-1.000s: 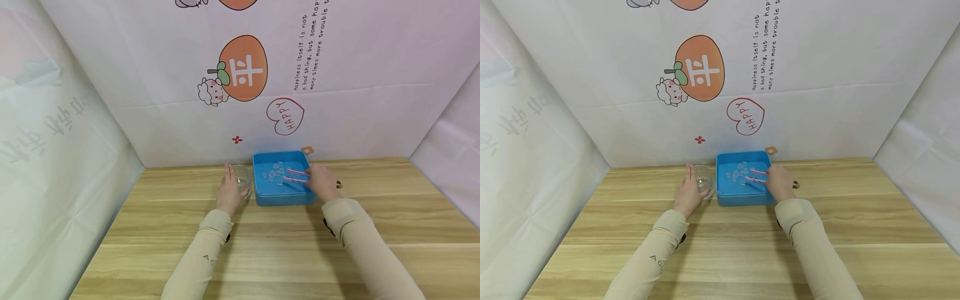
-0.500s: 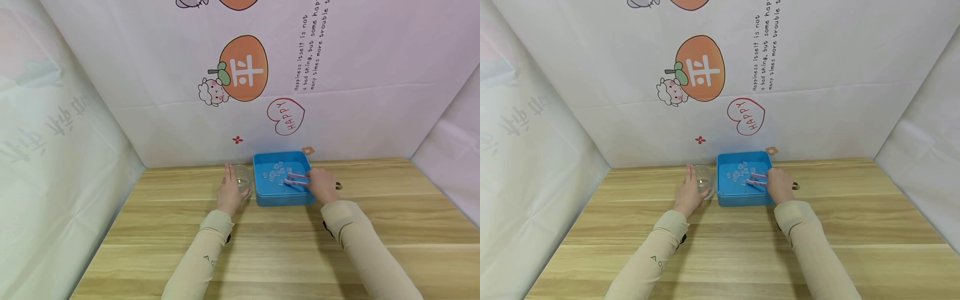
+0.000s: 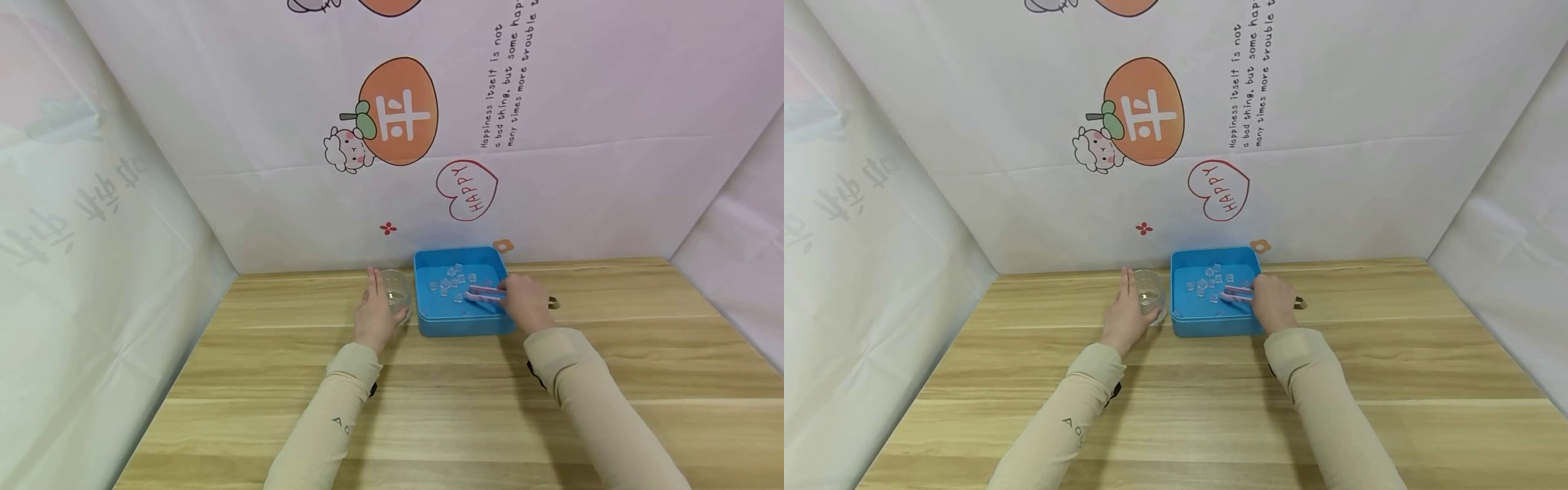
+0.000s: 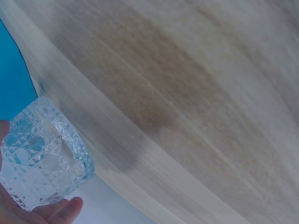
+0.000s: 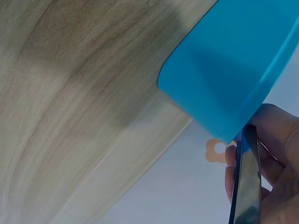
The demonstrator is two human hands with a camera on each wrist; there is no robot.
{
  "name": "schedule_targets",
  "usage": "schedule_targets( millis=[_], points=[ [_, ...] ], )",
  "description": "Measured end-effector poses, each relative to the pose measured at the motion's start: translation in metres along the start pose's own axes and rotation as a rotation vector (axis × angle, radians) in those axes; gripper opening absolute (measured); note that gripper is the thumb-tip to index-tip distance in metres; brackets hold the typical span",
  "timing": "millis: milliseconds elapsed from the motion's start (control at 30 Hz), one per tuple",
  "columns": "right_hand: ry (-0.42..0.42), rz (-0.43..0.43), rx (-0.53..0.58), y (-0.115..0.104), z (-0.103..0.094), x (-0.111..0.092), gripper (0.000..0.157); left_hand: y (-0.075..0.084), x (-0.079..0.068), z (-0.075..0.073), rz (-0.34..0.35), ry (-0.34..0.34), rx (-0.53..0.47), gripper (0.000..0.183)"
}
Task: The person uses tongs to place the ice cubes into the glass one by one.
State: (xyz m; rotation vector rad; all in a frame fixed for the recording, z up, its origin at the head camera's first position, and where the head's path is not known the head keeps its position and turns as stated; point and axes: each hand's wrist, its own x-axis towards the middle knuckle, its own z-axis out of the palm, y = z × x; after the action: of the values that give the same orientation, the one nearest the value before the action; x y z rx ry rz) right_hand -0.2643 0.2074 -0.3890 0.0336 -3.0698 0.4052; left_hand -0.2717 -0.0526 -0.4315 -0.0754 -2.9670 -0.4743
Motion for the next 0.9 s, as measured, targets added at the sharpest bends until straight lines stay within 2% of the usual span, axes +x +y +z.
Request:
schedule_targets(
  millis=[233,500,800,900],
  points=[
    [0.014,-0.01,0.01,0.0008,-0.0003,-0.0022,0.025,-0.0002,0.0012,0.0015,-0.008,-0.01,-0.002,0.1],
    [0.027,0.019,0.041,0.0032,0.0001,-0.001,0.028,-0.0007,0.001,0.0019,-0.007,-0.008,-0.017,0.099],
    [0.205,-0.031,0.097,-0.0005,-0.003,0.0008,0.03,-0.0005,0.0004,0.0006,-0.001,-0.008,-0.012,0.099],
    [0.24,-0.038,0.116,-0.004,-0.005,0.0013,0.031,-0.0001,0.0002,-0.0001,-0.003,-0.012,-0.016,0.098]
  ],
)
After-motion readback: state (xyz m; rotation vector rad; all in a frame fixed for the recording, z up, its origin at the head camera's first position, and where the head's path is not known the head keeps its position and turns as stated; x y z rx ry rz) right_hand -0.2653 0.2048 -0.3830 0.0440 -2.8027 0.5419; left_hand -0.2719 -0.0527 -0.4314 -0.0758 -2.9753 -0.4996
